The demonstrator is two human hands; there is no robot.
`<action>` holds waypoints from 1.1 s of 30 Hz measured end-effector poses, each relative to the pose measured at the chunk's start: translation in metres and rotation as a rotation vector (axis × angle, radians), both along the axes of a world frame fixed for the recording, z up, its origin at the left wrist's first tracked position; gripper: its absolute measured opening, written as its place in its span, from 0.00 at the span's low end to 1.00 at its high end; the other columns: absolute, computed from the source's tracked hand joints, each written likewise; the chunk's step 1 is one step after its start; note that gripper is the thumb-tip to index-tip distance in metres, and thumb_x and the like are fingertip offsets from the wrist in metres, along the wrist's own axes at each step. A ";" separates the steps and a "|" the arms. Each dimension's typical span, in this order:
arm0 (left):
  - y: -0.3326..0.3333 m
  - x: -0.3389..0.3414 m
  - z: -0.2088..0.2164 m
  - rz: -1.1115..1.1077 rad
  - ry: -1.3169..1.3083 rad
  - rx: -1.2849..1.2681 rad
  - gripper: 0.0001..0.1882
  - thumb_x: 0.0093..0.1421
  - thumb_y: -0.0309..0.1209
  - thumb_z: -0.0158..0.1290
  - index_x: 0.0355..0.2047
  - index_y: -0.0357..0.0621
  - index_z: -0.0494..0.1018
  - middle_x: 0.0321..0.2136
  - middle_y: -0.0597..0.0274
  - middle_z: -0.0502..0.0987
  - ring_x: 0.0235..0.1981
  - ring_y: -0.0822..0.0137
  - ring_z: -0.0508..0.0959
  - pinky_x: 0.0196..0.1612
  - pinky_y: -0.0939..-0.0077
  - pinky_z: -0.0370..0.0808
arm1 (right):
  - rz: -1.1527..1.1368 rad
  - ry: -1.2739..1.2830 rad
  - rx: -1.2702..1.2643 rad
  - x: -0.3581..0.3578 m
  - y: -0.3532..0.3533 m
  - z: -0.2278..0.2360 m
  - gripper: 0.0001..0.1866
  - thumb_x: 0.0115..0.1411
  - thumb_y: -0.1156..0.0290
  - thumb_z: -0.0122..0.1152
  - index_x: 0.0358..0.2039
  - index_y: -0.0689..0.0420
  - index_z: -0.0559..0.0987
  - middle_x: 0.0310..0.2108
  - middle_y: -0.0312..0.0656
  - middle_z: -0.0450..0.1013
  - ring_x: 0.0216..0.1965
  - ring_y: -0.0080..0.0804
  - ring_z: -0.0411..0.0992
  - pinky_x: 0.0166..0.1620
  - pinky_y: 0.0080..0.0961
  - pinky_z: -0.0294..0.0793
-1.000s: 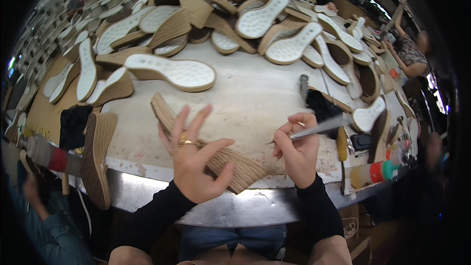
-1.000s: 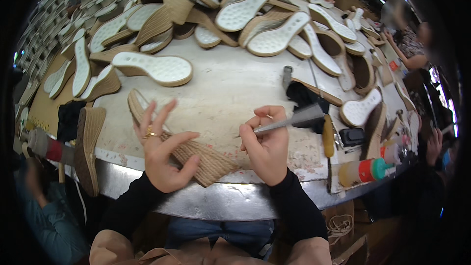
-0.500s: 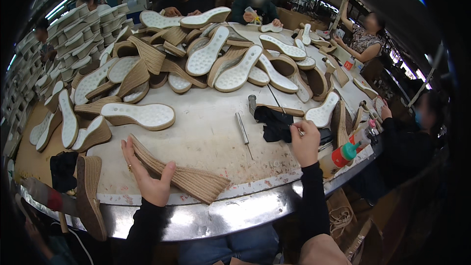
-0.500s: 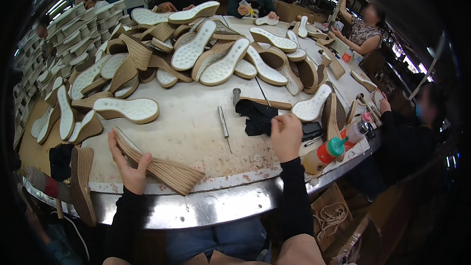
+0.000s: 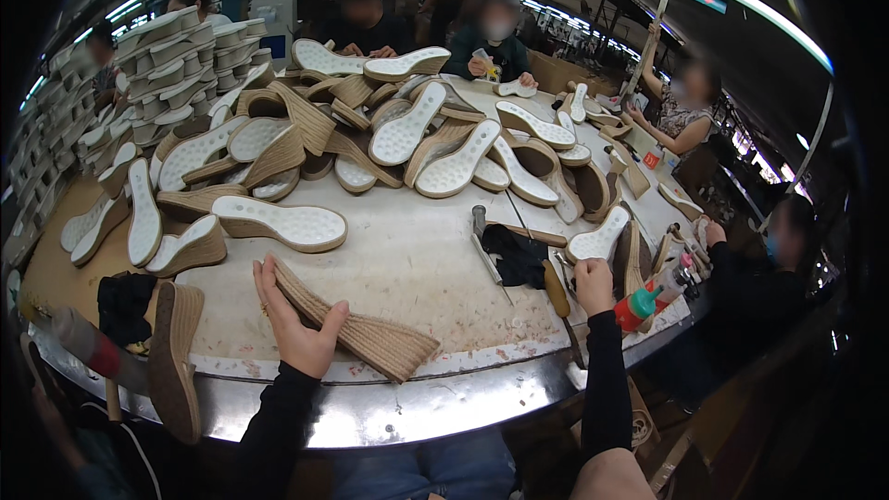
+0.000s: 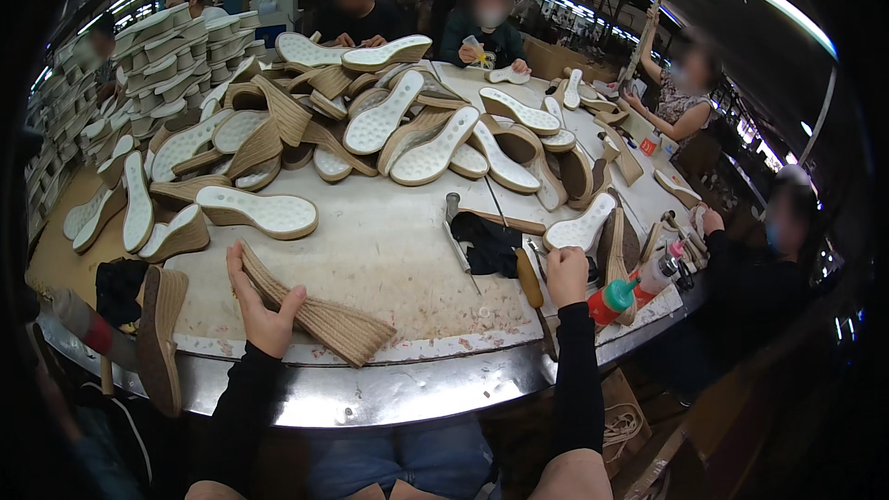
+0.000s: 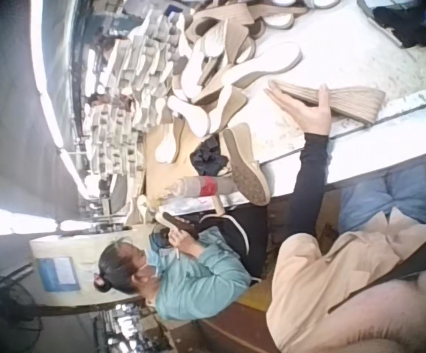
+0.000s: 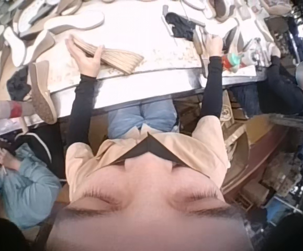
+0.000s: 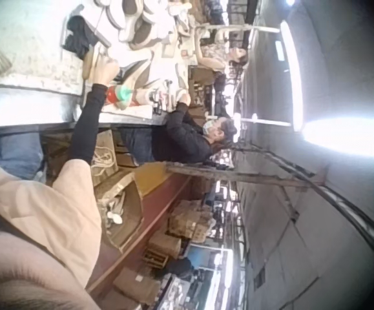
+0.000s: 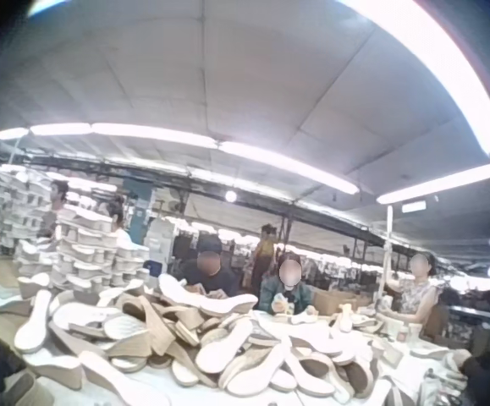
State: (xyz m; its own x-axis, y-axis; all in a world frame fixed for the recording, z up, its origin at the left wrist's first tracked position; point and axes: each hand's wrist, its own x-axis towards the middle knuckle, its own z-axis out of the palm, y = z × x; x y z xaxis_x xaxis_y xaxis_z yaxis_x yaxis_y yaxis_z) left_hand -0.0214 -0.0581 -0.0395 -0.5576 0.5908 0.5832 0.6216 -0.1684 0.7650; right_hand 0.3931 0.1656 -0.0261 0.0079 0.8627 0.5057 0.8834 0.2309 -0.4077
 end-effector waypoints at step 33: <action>-0.027 0.038 0.023 0.014 0.321 -0.207 0.33 0.44 0.38 0.63 0.55 0.59 0.75 0.71 0.33 0.31 0.70 0.28 0.29 0.61 0.22 0.32 | 0.733 0.602 -1.361 -0.175 -0.143 0.086 0.19 0.71 0.59 0.51 0.31 0.62 0.76 0.29 0.47 0.79 0.26 0.32 0.79 0.31 0.24 0.80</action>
State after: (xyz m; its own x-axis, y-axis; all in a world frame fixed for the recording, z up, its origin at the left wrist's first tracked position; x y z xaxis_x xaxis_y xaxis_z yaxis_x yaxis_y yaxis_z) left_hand 0.0170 -0.0850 -0.0169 -0.3750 0.7079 0.5986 0.8364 -0.0201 0.5478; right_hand 0.2178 0.0222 0.0595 -0.6706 0.5501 -0.4977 0.4063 -0.2890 -0.8669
